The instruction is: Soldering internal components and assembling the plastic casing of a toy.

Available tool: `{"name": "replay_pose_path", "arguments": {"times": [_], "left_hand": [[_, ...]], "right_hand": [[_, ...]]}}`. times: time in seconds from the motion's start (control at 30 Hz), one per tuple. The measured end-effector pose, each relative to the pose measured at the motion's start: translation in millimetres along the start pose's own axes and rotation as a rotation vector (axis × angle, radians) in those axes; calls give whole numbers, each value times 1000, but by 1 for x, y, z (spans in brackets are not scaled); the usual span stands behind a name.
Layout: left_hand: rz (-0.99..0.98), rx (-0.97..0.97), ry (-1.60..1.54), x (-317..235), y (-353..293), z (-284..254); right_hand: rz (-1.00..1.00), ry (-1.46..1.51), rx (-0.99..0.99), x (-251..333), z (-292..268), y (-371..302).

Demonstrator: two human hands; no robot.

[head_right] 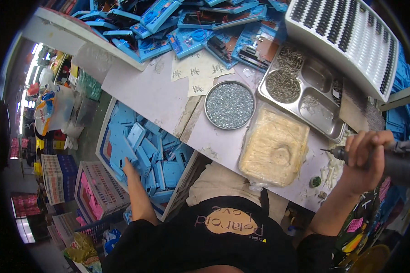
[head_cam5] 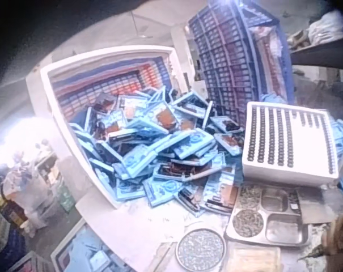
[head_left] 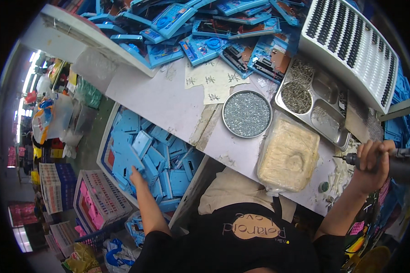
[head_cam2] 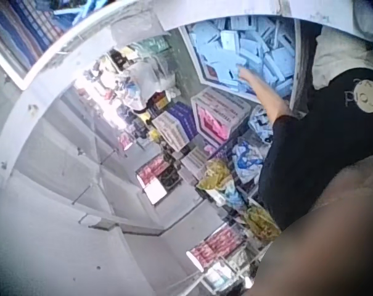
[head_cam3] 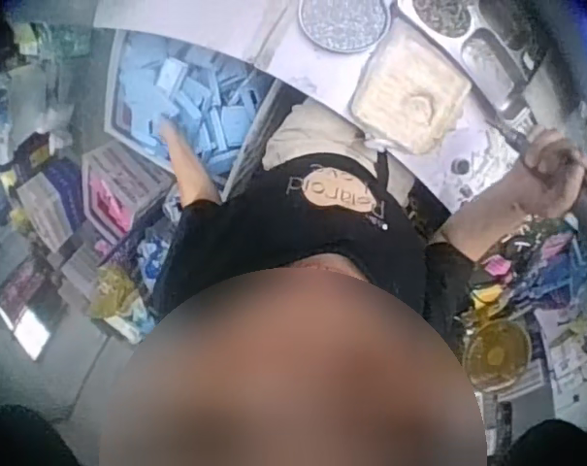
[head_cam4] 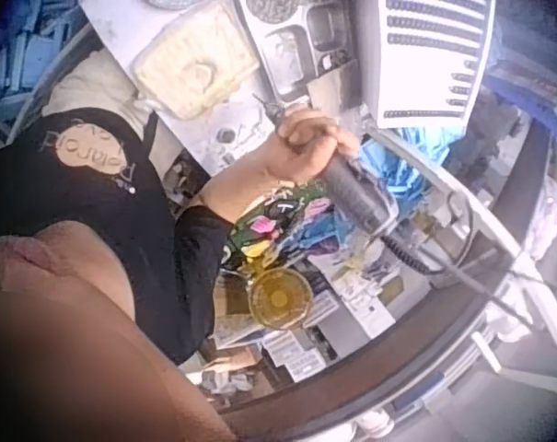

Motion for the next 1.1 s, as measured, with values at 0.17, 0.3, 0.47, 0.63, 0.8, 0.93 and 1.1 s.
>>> {"name": "replay_pose_path", "arguments": {"times": [0.17, 0.3, 0.47, 0.63, 0.8, 0.93, 1.1], "left_hand": [[1031, 218, -11, -190, -163, 116], [1491, 1098, -155, -305, -409, 234], [2177, 862, 317, -314, -518, 352], [2178, 1159, 783, -329, -531, 376], [1940, 1432, 592, -376, -503, 309], [1540, 1506, 295, -399, -489, 245], [1084, 1659, 60, -362, -522, 180]], "right_hand": [[13, -48, -22, -8, 9, 5], [81, -168, -101, -13, 10, 8], [121, -356, -119, -6, 9, 14], [-240, -990, -438, 56, -4, -9], [-277, -718, -184, 27, 22, -55], [275, -546, 261, -71, 71, -66], [397, -238, 239, -119, 149, -67]]}}
Point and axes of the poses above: each hand's wrist, its own y-axis towards the middle knuckle, its own z-axis out of the palm, x = y × z, the point moved 9 cm from there along y, towards the middle knuckle, and after that the axes turned 7 degrees about -y, right-handed, at the moved point
